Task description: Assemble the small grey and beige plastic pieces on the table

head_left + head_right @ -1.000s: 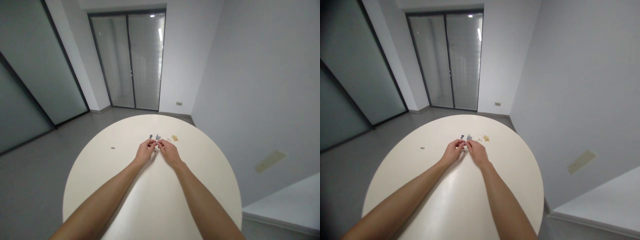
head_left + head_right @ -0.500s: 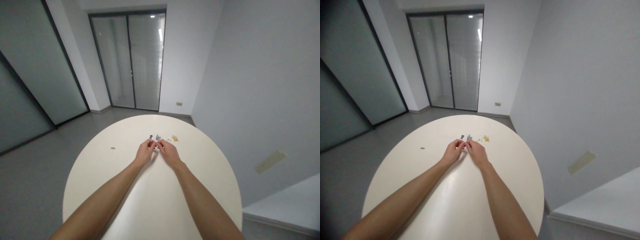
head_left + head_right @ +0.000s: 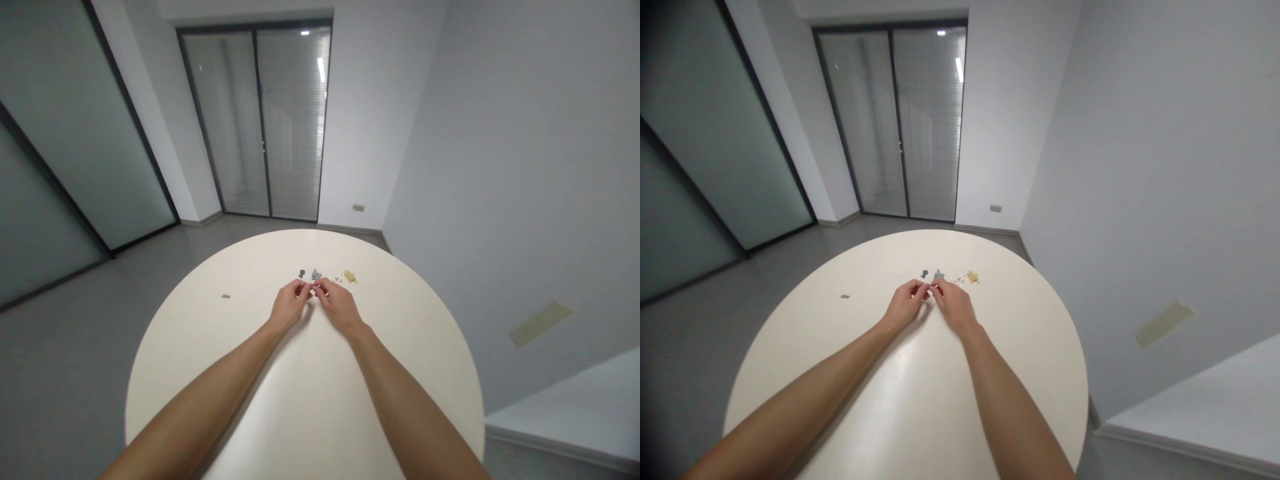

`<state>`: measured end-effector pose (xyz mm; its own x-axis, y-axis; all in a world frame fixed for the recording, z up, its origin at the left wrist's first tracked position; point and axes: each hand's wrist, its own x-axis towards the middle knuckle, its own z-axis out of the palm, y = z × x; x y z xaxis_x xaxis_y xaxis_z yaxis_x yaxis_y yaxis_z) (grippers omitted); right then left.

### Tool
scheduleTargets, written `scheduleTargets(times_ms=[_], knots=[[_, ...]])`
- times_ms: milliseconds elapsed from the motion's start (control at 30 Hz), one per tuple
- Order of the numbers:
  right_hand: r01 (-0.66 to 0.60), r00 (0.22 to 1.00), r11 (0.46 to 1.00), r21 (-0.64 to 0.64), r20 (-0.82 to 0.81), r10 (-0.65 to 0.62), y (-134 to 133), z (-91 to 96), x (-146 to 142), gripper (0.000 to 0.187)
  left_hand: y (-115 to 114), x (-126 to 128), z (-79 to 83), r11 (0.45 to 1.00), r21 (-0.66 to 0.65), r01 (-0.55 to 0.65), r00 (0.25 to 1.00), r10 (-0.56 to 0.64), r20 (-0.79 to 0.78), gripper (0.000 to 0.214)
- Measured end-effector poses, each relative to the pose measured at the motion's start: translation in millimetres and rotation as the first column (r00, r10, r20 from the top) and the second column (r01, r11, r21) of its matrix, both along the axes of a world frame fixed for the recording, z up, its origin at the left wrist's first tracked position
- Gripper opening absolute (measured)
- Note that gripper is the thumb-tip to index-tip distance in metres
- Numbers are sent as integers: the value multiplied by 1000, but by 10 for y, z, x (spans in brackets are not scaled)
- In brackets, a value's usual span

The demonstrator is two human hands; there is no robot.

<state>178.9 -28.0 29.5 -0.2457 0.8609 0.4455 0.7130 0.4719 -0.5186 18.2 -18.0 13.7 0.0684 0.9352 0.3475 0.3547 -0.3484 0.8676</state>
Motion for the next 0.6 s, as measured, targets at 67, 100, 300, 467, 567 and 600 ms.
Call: scheduleTargets(times_ms=[67, 100, 300, 467, 567, 600], knots=[[-3, 1000, 1000, -1, 5, 3, -3, 3, 1, 19, 0, 2, -6, 1000, 13, -1, 1000, 1, 22, 29], [-3, 1000, 1000, -3, 6, 3, -5, 5, 2, 19, -1, 3, -9, 1000, 20, -2, 999, 2, 36, 28], [35, 999, 999, -23, -15, -36, -1, 0, 7, 19, 4, 9, -23, 998, 38, 41, 998, -43, 44, 30], [31, 999, 999, -30, -10, -32, 3, -1, 9, 20, 18, 4, -35, 998, 48, 50, 999, -51, 20, 29], [6, 1000, 999, -37, -19, -7, -1, 3, 11, 21, 16, 1, -30, 998, 44, 55, 998, -55, 16, 28], [-2, 1000, 999, -41, -24, 1, -3, 3, 12, 21, 12, 1, -25, 997, 42, 60, 998, -60, 15, 28]])
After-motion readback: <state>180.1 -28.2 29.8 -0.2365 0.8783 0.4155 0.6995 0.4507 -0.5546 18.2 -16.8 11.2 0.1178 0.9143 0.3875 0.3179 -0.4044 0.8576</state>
